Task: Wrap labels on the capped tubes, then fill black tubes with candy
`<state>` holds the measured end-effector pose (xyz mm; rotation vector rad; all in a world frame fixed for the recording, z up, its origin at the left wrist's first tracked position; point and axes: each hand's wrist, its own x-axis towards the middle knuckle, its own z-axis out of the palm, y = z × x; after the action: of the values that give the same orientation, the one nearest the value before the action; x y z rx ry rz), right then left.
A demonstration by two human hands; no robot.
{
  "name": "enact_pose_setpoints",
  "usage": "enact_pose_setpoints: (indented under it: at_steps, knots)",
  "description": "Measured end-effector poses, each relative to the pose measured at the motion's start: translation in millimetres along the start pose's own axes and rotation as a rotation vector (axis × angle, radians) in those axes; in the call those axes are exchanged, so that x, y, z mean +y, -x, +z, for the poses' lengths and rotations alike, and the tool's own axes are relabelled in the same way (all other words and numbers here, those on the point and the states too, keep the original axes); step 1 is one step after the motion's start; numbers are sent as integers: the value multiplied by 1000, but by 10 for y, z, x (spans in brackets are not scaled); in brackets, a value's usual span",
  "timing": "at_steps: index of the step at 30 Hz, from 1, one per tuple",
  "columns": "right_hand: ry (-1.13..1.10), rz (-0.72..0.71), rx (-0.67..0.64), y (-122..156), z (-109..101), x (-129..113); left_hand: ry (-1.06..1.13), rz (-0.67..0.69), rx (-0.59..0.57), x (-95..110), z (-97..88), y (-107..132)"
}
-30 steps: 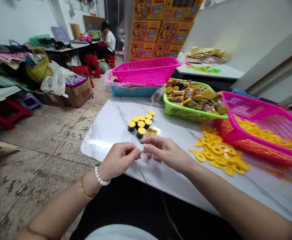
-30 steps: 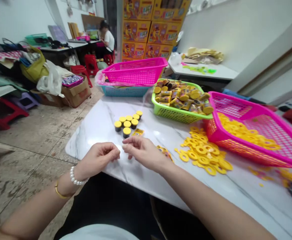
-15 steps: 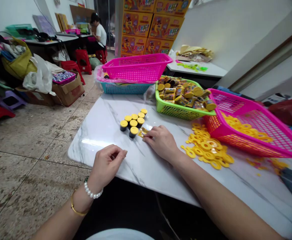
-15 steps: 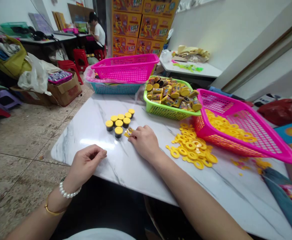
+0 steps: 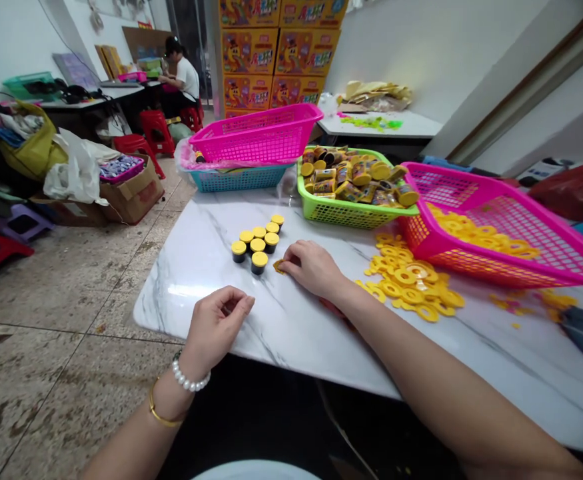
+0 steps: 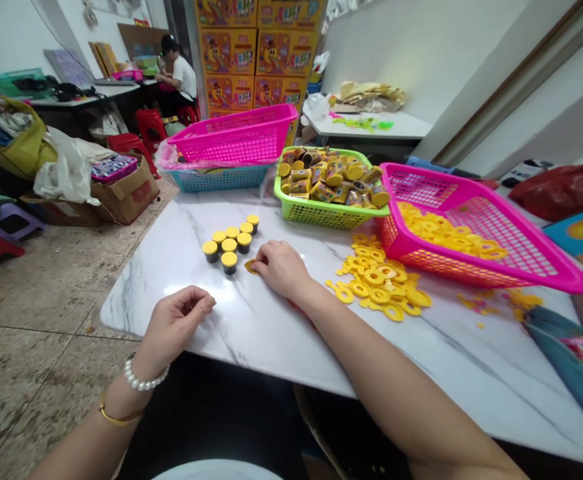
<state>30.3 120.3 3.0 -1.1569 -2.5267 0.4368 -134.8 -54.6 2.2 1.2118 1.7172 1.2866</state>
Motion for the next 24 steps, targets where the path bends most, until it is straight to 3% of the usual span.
enact_pose_setpoints:
  at_steps: [3, 7, 10, 14, 19, 24]
  knots:
    - [-173, 21, -25, 121, -97, -127, 72, -12, 2, 60, 42, 17]
    - [-840, 59, -386, 388, -218, -335, 203, 21, -22, 158, 102, 68]
    - [-1045, 48, -543, 491, -263, -427, 349, -72, -84, 188, 133, 79]
    - [-1083, 143, -546, 499, -233, -439, 477, -231, -23, 166, 162, 47]
    - [-1183, 225, -633, 507, -136, -459, 455, -235, -15, 135, 253, 3]
    - [-1260, 263, -460, 522, -72, -435, 427, -264, 117, 113, 291, 14]
